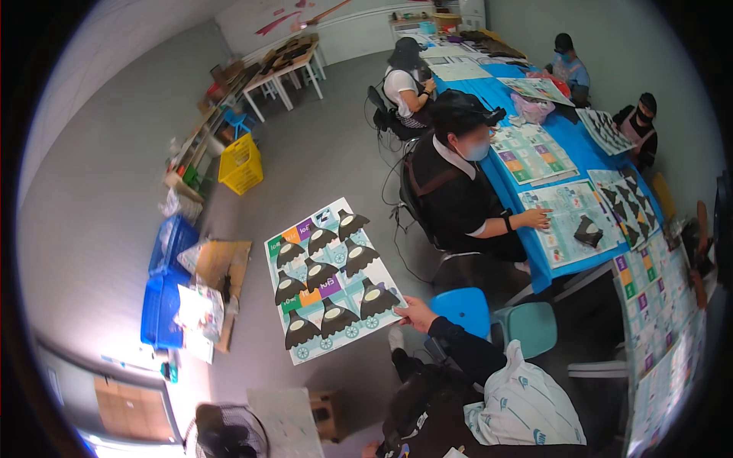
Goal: Inspecting and organizing printed shoe components at a manufacturing station.
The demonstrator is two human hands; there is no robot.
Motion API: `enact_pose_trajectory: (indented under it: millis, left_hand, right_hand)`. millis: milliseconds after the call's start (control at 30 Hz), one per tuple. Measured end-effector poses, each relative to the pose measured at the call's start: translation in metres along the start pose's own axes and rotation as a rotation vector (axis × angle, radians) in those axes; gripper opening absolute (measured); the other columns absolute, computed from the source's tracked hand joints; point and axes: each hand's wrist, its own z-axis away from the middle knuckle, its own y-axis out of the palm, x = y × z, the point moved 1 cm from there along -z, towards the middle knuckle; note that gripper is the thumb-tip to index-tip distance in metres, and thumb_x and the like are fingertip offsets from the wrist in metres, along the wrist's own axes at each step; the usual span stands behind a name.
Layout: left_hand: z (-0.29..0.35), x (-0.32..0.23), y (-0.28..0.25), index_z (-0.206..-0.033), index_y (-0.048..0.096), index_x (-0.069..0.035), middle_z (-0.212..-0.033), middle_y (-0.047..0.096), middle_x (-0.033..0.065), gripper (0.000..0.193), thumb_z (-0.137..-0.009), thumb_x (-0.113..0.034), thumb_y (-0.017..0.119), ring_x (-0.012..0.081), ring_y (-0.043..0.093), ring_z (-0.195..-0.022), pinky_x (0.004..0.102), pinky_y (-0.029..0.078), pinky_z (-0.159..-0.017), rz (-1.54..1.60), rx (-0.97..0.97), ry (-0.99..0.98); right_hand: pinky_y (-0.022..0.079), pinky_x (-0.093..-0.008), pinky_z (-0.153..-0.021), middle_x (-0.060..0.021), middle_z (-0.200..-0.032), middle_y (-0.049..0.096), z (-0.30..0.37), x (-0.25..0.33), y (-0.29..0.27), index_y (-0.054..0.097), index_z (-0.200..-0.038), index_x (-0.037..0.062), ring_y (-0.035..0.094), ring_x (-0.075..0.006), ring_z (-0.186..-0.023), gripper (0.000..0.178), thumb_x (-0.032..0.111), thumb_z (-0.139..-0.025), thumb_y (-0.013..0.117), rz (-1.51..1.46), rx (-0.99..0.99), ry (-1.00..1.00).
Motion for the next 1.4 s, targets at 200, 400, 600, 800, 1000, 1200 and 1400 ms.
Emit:
enact_pose_trajectory:
  millis: [200, 400, 600, 800, 1000, 1200, 1400]
  left_hand:
    - [-0.086, 0.099, -0.195, -0.139, 0.039, -0.018, -0.130, 0.052, 0.0207, 0.071, -0.077, -0.031, 0.071, 0.0310, 0.054, -0.118, 0.0468, 0.040, -0.101, -0.143, -0.068, 0.030]
    - [-0.189, 0.091, -0.398, -0.136, 0.042, -0.016, -0.126, 0.054, 0.0207, 0.062, -0.080, -0.030, 0.066, 0.0317, 0.055, -0.114, 0.0467, 0.042, -0.098, -0.306, -0.076, 0.201]
    - [-0.348, -0.009, -0.635, -0.132, 0.045, -0.014, -0.123, 0.056, 0.0207, 0.053, -0.084, -0.030, 0.061, 0.0323, 0.057, -0.111, 0.0466, 0.043, -0.094, -0.591, -0.043, 0.498]
    - [-0.464, -0.035, -0.821, -0.129, 0.048, -0.013, -0.120, 0.058, 0.0206, 0.045, -0.087, -0.029, 0.056, 0.0330, 0.058, -0.107, 0.0465, 0.045, -0.090, -0.774, -0.035, 0.611]
    - [-0.510, 0.013, -0.950, -0.125, 0.052, -0.011, -0.116, 0.060, 0.0206, 0.039, -0.091, -0.029, 0.052, 0.0336, 0.060, -0.104, 0.0464, 0.047, -0.087, -0.702, -0.114, 0.517]
    - [-0.615, -0.002, -1.047, -0.121, 0.055, -0.009, -0.113, 0.062, 0.0206, 0.035, -0.094, -0.029, 0.047, 0.0343, 0.061, -0.100, 0.0463, 0.049, -0.083, -0.707, -0.154, 0.506]
    - [-0.722, -0.092, -1.102, -0.109, 0.059, -0.010, -0.108, 0.065, 0.0171, 0.030, -0.085, -0.028, 0.066, 0.0303, 0.063, -0.097, 0.0462, 0.050, -0.082, 0.889, 0.743, 0.783]
  right_hand:
    - [0.053, -0.0210, -0.055, -0.0083, -0.104, 0.065, -0.108, 0.069, 0.023, 0.049, -0.127, 0.0043, 0.069, -0.0197, -0.078, 0.037, 0.008, -0.092, 0.058, -0.076, -0.120, -0.133]
    - [0.052, -0.0228, -0.058, -0.0109, -0.105, 0.064, -0.192, 0.151, 0.006, 0.047, -0.125, 0.0023, 0.069, -0.0238, -0.081, 0.033, 0.007, -0.093, 0.054, -0.154, -0.296, -0.377]
    - [0.053, -0.0255, -0.058, -0.0106, -0.104, 0.064, -0.286, 0.234, -0.005, 0.045, -0.128, 0.0032, 0.069, -0.0248, -0.079, 0.035, 0.007, -0.094, 0.053, -0.319, -0.474, -0.534]
    - [0.051, -0.0236, -0.050, -0.0104, -0.102, 0.065, -0.362, 0.303, -0.030, 0.049, -0.123, 0.0040, 0.069, -0.0229, -0.075, 0.030, 0.005, -0.093, 0.053, -0.423, -0.701, -0.707]
    - [0.051, -0.0239, -0.049, -0.0103, -0.099, 0.065, -0.413, 0.387, -0.060, 0.049, -0.120, 0.0033, 0.069, -0.0247, -0.073, 0.028, 0.001, -0.092, 0.051, -0.511, -0.930, -0.876]
    - [0.050, -0.0222, -0.049, -0.0109, -0.104, 0.065, -0.476, 0.473, -0.135, 0.047, -0.124, 0.0036, 0.070, -0.0264, -0.076, 0.030, 0.003, -0.094, 0.051, -0.548, -1.040, -0.951]
    - [0.051, -0.0232, -0.051, -0.0110, -0.102, 0.063, -0.523, 0.522, -0.281, 0.047, -0.119, 0.0038, 0.069, -0.0280, -0.077, 0.025, 0.003, -0.094, 0.051, -0.600, -1.124, -1.083]
